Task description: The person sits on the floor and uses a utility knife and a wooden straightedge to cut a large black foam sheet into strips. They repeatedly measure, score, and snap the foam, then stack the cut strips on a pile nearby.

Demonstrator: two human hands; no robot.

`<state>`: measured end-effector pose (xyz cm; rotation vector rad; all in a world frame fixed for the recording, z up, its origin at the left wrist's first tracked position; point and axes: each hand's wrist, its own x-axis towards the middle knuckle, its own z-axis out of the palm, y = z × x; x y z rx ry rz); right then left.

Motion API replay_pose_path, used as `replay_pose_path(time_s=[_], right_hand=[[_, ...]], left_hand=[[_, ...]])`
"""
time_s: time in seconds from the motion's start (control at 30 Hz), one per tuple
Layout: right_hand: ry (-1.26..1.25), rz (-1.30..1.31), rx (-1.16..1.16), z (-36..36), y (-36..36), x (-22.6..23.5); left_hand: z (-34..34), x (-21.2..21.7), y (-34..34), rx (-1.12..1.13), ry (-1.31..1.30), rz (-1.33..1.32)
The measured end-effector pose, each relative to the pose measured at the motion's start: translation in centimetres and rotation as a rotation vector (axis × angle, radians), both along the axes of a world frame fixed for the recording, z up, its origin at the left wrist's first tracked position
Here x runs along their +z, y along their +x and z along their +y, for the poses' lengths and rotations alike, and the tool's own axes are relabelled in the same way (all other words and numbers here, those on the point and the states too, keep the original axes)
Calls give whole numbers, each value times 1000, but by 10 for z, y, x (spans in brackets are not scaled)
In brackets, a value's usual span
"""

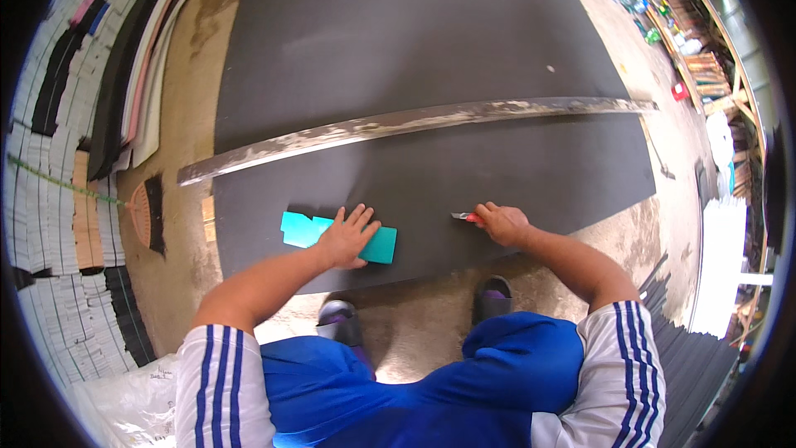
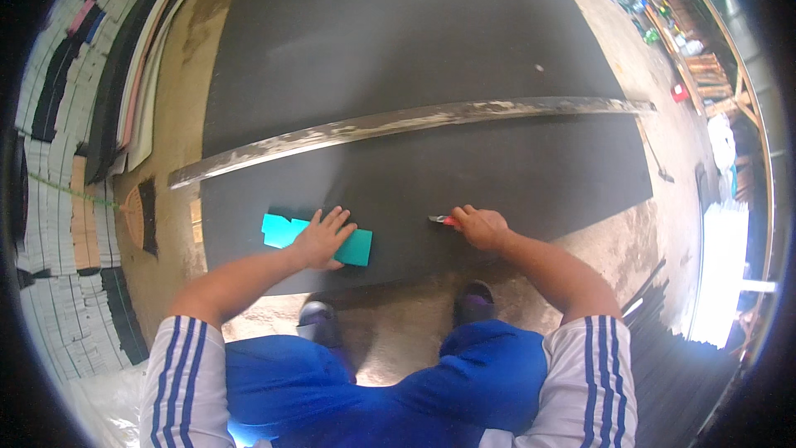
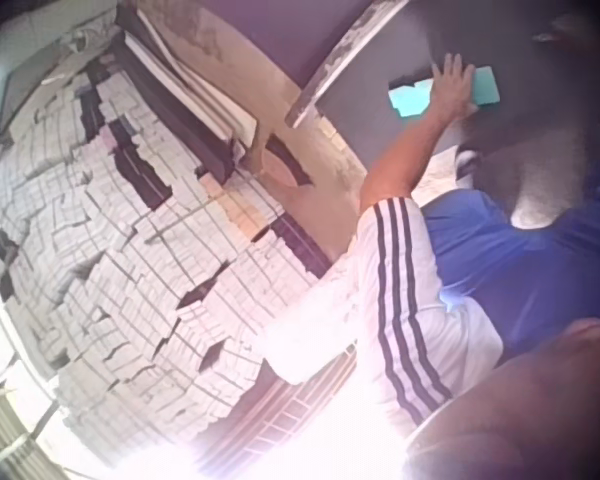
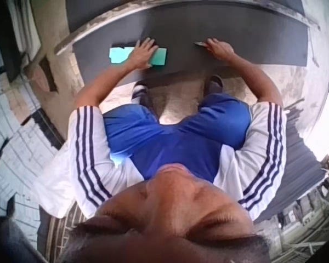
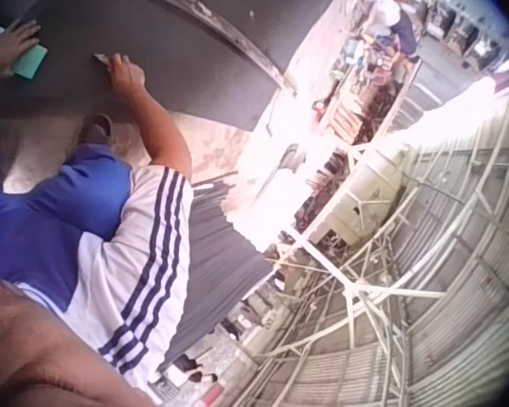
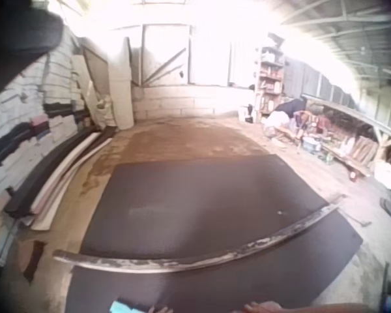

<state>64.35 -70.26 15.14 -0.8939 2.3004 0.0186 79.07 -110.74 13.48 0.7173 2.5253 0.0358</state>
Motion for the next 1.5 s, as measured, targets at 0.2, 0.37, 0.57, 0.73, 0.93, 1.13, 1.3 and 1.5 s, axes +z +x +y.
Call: replay_pose_path(time_s=[0.2, 0.37, 0.57, 0.73, 0.93, 1.13, 1.3, 1.5], right_hand=[[-269, 311, 133, 108, 54, -14], [-278, 733, 76, 163, 60, -62], [-151, 930, 120, 177, 55, -87], [-205, 929, 152, 183, 56, -85], [-198, 894, 191, 194, 55, -80], [-225, 582, 50, 191, 68, -73], [-314, 188, -230, 158, 85, -4], [-407, -142, -742, 105, 39, 111]], left_hand=[[125, -26, 49, 134, 158, 155], [173, -23, 56, 244, -23, 139], [182, -63, 69, 259, 31, 429], [187, -57, 76, 268, -5, 386], [196, -39, 77, 286, 35, 275], [184, -32, 73, 233, 36, 211], [162, -22, 62, 104, 132, 202], [192, 91, -23, 290, 380, 204]])
